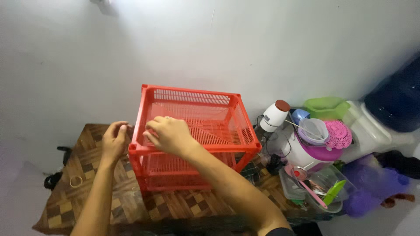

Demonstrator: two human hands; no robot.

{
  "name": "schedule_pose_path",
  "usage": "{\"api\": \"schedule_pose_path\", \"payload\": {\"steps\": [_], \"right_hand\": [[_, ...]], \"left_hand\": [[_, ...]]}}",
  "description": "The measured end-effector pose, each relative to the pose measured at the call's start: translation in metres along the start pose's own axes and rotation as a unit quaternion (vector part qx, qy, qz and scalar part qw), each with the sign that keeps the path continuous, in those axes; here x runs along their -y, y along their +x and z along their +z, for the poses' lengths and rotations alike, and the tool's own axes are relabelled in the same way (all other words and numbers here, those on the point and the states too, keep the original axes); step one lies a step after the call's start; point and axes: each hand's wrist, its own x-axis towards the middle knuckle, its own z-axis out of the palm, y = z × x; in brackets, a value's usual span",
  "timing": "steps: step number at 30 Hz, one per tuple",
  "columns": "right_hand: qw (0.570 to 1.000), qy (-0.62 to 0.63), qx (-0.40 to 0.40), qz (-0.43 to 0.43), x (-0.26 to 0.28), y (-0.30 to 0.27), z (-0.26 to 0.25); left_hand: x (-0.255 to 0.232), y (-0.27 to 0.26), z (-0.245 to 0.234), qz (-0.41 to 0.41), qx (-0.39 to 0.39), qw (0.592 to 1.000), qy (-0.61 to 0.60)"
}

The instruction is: The person disassembles a red plastic crate by hand, removing the top tray and then detaching each of the four legs from the base. The task ends with the crate fully taken apart on the table.

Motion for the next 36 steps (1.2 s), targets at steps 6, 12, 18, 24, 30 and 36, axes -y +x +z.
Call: {"api": "schedule_pose_path", "payload": {"steps": [6,12,18,24,30,36], "right_hand": [[0.997,-0.004,-0.046,0.069,-0.044,0.061,0.003],[0.993,-0.036,-0.086,0.073,-0.087,0.117,0.035],[0.998,-0.01,-0.054,0.02,-0.113,0.149,0.063],[0.999,-0.03,-0.017,0.03,-0.115,0.158,0.064],[1.0,-0.029,-0.009,0.002,-0.113,0.166,0.062],[1.0,-0.005,0.024,-0.007,-0.124,0.181,0.058]], "left_hand": [[0.037,0.085,0.03,-0.011,0.055,0.997,0.053],[0.053,0.118,0.059,-0.019,0.12,0.982,0.144],[0.062,0.126,0.071,-0.016,0.109,0.989,0.097],[0.032,0.124,0.067,-0.041,0.1,0.992,0.069],[0.013,0.122,0.062,-0.032,0.093,0.984,0.149],[0.007,0.122,0.061,-0.008,0.096,0.982,0.16]]}}
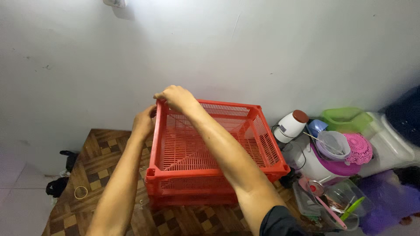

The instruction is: The person disassembles a red plastic crate by hand, removing the top tray and then detaching each of the four legs from the base. The task ends with the crate fully taken apart on the table.

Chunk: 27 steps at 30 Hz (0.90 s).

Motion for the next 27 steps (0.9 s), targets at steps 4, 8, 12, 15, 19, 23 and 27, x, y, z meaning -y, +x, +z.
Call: {"api": "schedule_pose_path", "payload": {"steps": [4,8,12,15,19,23,27], "right_hand": [[1.0,0.025,0.012,-0.006,-0.007,0.007,-0.015],[0.998,0.013,0.042,0.034,-0.001,0.001,-0.024],[0.998,0.025,0.059,0.026,0.005,0.004,-0.023],[0.997,0.017,0.064,0.029,0.004,0.006,-0.012],[0.999,0.024,-0.002,-0.022,0.004,-0.007,-0.006],[0.997,0.043,0.047,0.049,0.009,-0.041,-0.016],[0.998,0.064,0.017,0.018,-0.011,-0.095,-0.045]], "left_hand": [[0.0,-0.003,-0.001,-0.016,-0.003,1.0,-0.011],[-0.003,-0.007,0.001,-0.014,-0.003,1.0,-0.007],[-0.011,0.0,-0.003,-0.043,0.004,0.999,0.029],[-0.005,-0.004,-0.003,-0.063,0.006,0.998,0.006],[0.01,0.004,0.005,-0.037,0.006,0.999,0.01],[0.024,0.011,0.013,-0.012,0.017,0.999,-0.035],[0.021,-0.007,-0.002,-0.062,0.036,0.997,0.016]]}}
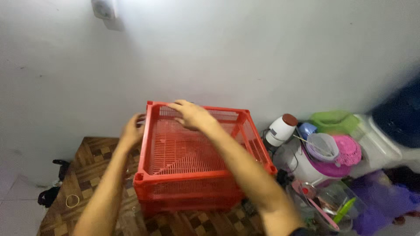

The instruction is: The person disassembles a red plastic crate by hand, removing the top tray and then detaching each of the four legs from the base. The task ends with the crate fully taken apart on the table.

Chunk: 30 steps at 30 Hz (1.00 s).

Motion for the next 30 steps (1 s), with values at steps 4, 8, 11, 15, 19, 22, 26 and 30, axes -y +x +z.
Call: {"api": "schedule_pose_path", "payload": {"steps": [4,8,11,15,19,22,26,30], "right_hand": [[0.999,0.012,0.04,0.021,-0.03,-0.091,-0.045],[0.991,0.06,-0.054,0.104,-0.054,-0.187,-0.076],[0.969,0.064,-0.132,0.2,-0.072,-0.24,-0.072],[0.872,0.292,-0.149,0.365,-0.108,-0.269,-0.036],[0.852,0.417,-0.167,0.267,-0.143,-0.273,-0.003],[0.788,0.556,-0.167,0.206,-0.148,-0.276,0.01],[0.759,0.574,-0.189,0.242,-0.132,-0.278,0.003],[0.676,0.662,-0.192,0.261,-0.112,-0.277,-0.004]], "left_hand": [[-0.039,-0.047,-0.038,-0.109,0.028,0.98,-0.163],[-0.087,-0.101,-0.065,-0.192,0.06,0.958,-0.203],[-0.106,-0.113,-0.066,-0.188,0.08,0.967,-0.151],[-0.103,-0.111,-0.063,-0.143,0.07,0.983,-0.092],[-0.1,-0.093,-0.061,-0.131,0.091,0.986,-0.055],[-0.107,-0.092,-0.066,-0.176,0.097,0.979,0.037],[-0.155,-0.084,-0.069,-0.123,0.075,0.958,0.248],[-0.217,-0.062,-0.024,-0.049,0.093,0.913,0.394]]}}
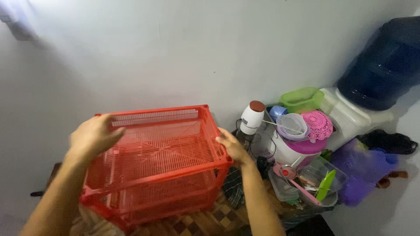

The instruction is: The person disassembles a red plastic crate by hand, removing the top tray and then detaching each of the four legs from the base. The task ends with the crate fully taken apart on the table.

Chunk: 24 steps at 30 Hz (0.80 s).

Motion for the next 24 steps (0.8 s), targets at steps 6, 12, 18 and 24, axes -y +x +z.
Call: {"api": "schedule_pose_path", "payload": {"steps": [6,12,18,24], "right_hand": [[0.999,-0.028,-0.015,-0.022,0.004,-0.005,0.008],[0.995,-0.093,-0.048,0.002,0.002,-0.008,0.007],[1.0,0.02,0.016,-0.007,-0.022,0.008,-0.025],[0.95,-0.2,-0.061,-0.231,-0.075,0.107,-0.062]], "left_hand": [[-0.137,0.063,0.042,0.194,-0.061,0.978,0.037],[-0.229,0.094,0.096,0.208,-0.011,0.972,-0.108],[-0.258,0.105,0.106,0.156,0.04,0.984,-0.079],[-0.259,0.108,0.107,0.143,0.076,0.985,-0.06]]}}
